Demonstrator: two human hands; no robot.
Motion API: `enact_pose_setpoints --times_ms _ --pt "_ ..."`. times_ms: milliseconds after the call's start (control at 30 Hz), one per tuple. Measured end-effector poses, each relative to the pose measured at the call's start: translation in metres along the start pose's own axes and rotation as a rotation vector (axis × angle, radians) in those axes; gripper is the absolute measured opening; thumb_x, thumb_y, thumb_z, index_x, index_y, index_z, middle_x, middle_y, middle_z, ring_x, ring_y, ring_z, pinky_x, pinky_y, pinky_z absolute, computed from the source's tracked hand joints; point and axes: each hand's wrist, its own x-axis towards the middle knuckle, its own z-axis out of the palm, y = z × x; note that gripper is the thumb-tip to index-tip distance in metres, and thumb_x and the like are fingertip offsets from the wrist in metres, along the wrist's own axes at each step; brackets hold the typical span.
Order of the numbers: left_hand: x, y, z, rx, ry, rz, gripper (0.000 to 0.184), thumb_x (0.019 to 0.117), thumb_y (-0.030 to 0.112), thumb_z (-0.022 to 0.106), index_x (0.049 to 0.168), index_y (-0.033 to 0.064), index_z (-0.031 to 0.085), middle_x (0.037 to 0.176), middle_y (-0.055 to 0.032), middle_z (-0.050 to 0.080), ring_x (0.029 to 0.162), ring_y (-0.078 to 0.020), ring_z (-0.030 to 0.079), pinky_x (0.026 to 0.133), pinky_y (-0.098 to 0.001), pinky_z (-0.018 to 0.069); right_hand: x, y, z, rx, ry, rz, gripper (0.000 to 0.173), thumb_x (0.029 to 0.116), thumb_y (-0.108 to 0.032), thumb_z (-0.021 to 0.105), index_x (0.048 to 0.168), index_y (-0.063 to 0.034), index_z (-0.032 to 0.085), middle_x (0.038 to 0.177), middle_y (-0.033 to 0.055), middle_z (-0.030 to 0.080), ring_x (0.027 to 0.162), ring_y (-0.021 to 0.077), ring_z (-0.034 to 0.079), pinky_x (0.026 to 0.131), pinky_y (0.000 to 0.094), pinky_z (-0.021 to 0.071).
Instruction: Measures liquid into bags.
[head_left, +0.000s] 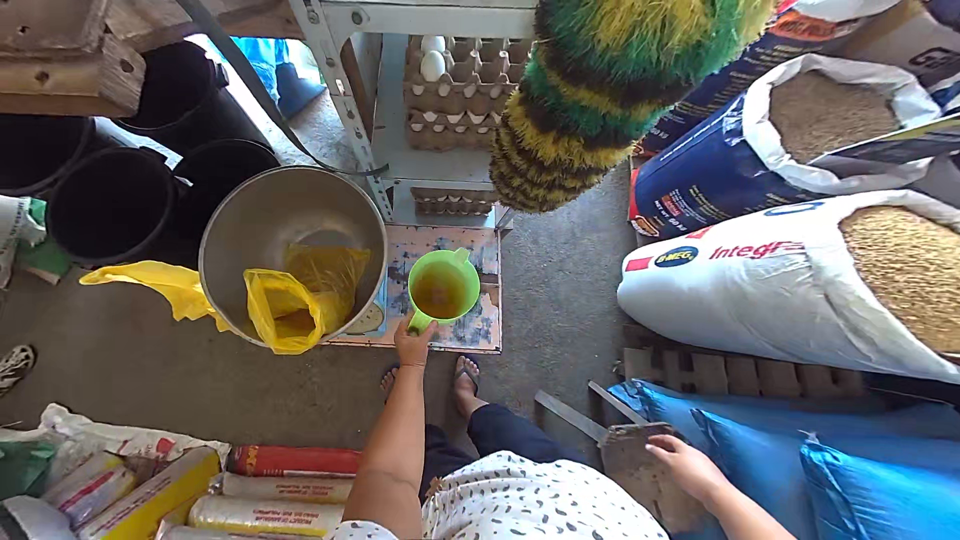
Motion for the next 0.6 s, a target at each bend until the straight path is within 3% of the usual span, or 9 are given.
enact_pose_setpoints --times_ms 67,167,267,333,400,467,500,567,600 --pt "0.000 -0.003 -0.011 0.053 -0.042 -0.018 0.049 0.0745 0.001 0.084 0.116 -0.0129 0.064 0.104 -0.0192 0.071 0.095 -0.0158 0.070 0.089 -0.0321 0.0590 0.003 0.003 0.010 -0.040 -0.038 0.012 0.038 0.1065 -0.026 0.059 0.138 -0.0036 0.062 0.138 0.0260 0.062 0.133 0.0424 0.056 0.112 0.0622 0.0408" --pt "-0.001 0.014 -0.031 0.341 -0.176 -0.125 0.061 0.0821 0.015 0.086 0.131 -0.0096 0.060 0.122 -0.0246 0.067 0.115 -0.0253 0.067 0.104 -0.0385 0.0529 0.004 -0.019 0.021 -0.078 -0.071 -0.060 0.037 0.1066 -0.025 0.058 0.138 -0.0050 0.062 0.138 0.0245 0.063 0.133 0.0413 0.056 0.112 0.0620 0.0407" --pt "-0.010 0.035 -0.055 0.737 -0.323 -0.140 0.073 0.0869 0.030 0.082 0.143 -0.0062 0.052 0.139 -0.0261 0.059 0.132 -0.0322 0.057 0.116 -0.0430 0.0436 -0.004 -0.065 0.028 -0.065 -0.004 -0.306 0.035 0.1055 -0.021 0.058 0.136 -0.0038 0.064 0.134 0.0244 0.065 0.127 0.0414 0.061 0.108 0.0634 0.0451" --pt "-0.026 0.055 -0.070 1.010 -0.373 -0.135 0.089 0.0858 0.036 0.080 0.154 -0.0040 0.038 0.154 -0.0261 0.045 0.147 -0.0356 0.041 0.124 -0.0448 0.0318 -0.025 -0.112 0.027 -0.028 0.095 -0.519 0.036 0.1054 -0.018 0.056 0.137 -0.0012 0.062 0.136 0.0257 0.062 0.127 0.0403 0.061 0.110 0.0598 0.0462" --pt "-0.049 0.085 -0.082 1.195 -0.397 -0.218 0.088 0.0924 0.037 0.073 0.159 -0.0009 0.030 0.160 -0.0240 0.039 0.152 -0.0362 0.033 0.125 -0.0468 0.0273 -0.050 -0.164 0.026 0.012 0.180 -0.716 0.036 0.1048 -0.015 0.056 0.137 0.0012 0.061 0.138 0.0262 0.060 0.127 0.0398 0.060 0.110 0.0555 0.0471" --pt "-0.072 0.118 -0.101 1.209 -0.368 -0.190 0.056 0.1017 0.032 0.060 0.150 0.0050 0.050 0.147 -0.0167 0.057 0.138 -0.0299 0.053 0.117 -0.0461 0.0411 -0.083 -0.213 0.028 0.064 0.241 -0.910 0.035 0.1030 -0.013 0.057 0.134 0.0017 0.064 0.140 0.0253 0.060 0.131 0.0385 0.058 0.112 0.0524 0.0457" --pt "-0.084 0.134 -0.112 1.179 -0.302 -0.075 0.042 0.1041 0.029 0.055 0.138 0.0050 0.063 0.132 -0.0148 0.067 0.124 -0.0273 0.065 0.108 -0.0452 0.0500 -0.099 -0.236 0.033 0.103 0.280 -1.022 0.034 0.1018 -0.013 0.059 0.131 0.0022 0.066 0.139 0.0257 0.061 0.131 0.0393 0.057 0.112 0.0532 0.0450" --pt "-0.090 0.166 -0.136 1.074 -0.071 0.327 0.028 0.1014 0.020 0.059 0.109 -0.0004 0.076 0.102 -0.0162 0.076 0.095 -0.0282 0.075 0.089 -0.0470 0.0604 -0.131 -0.282 0.044 0.179 0.352 -1.256 0.031 0.0996 -0.017 0.061 0.123 0.0016 0.071 0.131 0.0255 0.065 0.126 0.0414 0.060 0.109 0.0572 0.0461" --pt "-0.082 0.188 -0.147 1.023 0.018 0.478 0.025 0.1003 0.017 0.060 0.104 -0.0027 0.076 0.094 -0.0167 0.076 0.087 -0.0285 0.075 0.083 -0.0470 0.0618 -0.149 -0.304 0.051 0.211 0.355 -1.336 0.031 0.0993 -0.019 0.061 0.121 0.0004 0.072 0.129 0.0244 0.067 0.125 0.0406 0.061 0.107 0.0577 0.0472"
